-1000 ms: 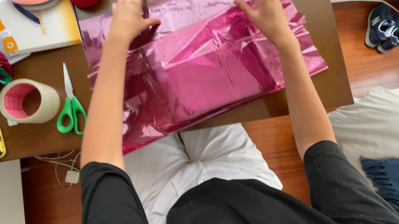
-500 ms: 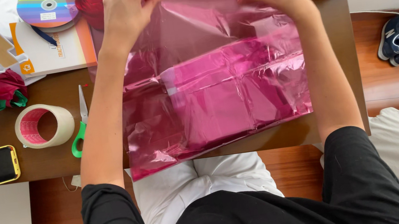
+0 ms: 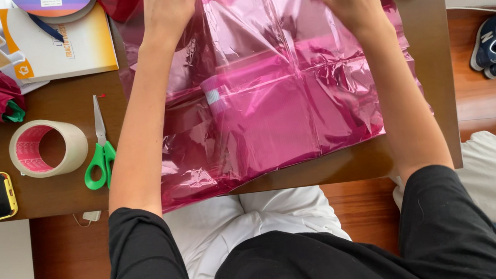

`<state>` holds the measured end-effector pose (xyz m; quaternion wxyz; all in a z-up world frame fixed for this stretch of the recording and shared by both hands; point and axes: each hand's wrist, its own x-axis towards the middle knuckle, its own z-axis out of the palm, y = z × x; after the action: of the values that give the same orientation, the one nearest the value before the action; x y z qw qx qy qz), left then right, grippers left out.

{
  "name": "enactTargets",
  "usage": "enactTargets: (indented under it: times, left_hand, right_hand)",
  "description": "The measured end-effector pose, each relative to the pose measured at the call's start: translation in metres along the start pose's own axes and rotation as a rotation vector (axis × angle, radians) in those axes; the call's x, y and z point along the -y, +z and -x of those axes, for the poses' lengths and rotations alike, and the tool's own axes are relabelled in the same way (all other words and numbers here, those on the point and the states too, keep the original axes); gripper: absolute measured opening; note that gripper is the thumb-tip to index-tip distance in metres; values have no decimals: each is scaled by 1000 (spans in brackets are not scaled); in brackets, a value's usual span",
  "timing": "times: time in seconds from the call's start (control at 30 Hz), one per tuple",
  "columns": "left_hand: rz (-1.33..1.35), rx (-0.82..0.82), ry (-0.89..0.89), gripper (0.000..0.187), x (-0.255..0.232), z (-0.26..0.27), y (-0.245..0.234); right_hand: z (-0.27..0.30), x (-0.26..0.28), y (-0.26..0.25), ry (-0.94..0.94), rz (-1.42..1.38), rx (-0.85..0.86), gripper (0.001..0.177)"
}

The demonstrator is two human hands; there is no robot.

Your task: The person wraps a folded light-blue shirt in pink metallic wrapping paper on a wooden table. They fold the paper around the shirt, smooth the edges, and use scissors to cut a piece of clear tape, preparing to secure the package.

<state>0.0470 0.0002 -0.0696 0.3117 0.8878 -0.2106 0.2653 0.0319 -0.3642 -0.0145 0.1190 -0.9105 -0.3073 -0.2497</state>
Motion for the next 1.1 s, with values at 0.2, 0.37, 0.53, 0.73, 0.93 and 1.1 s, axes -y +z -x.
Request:
enactTargets:
  times: [0.2, 0.37, 0.53, 0.73, 0.93, 1.1]
  left_hand:
    - [15, 3, 50, 11, -28, -1, -19]
    - [214, 130, 276, 14, -116, 4, -92]
    - [-67, 336, 783, 18, -244, 69, -157]
    - [205, 740, 685, 18, -322, 148, -188]
    - [605, 955, 600, 29, -336, 207, -168]
    - [918, 1073, 691, 30, -361, 232, -169]
  right_hand:
    - [43, 46, -38, 16, -189, 82, 87]
    - [39, 58, -86, 45, 12, -27, 115]
    - [42, 96, -180, -178, 0, 139, 90]
    - [83, 147, -249, -334, 39, 784, 40]
    - [137, 174, -252, -406, -252, 632, 47]
    - [154, 182, -223, -289, -205, 440, 46]
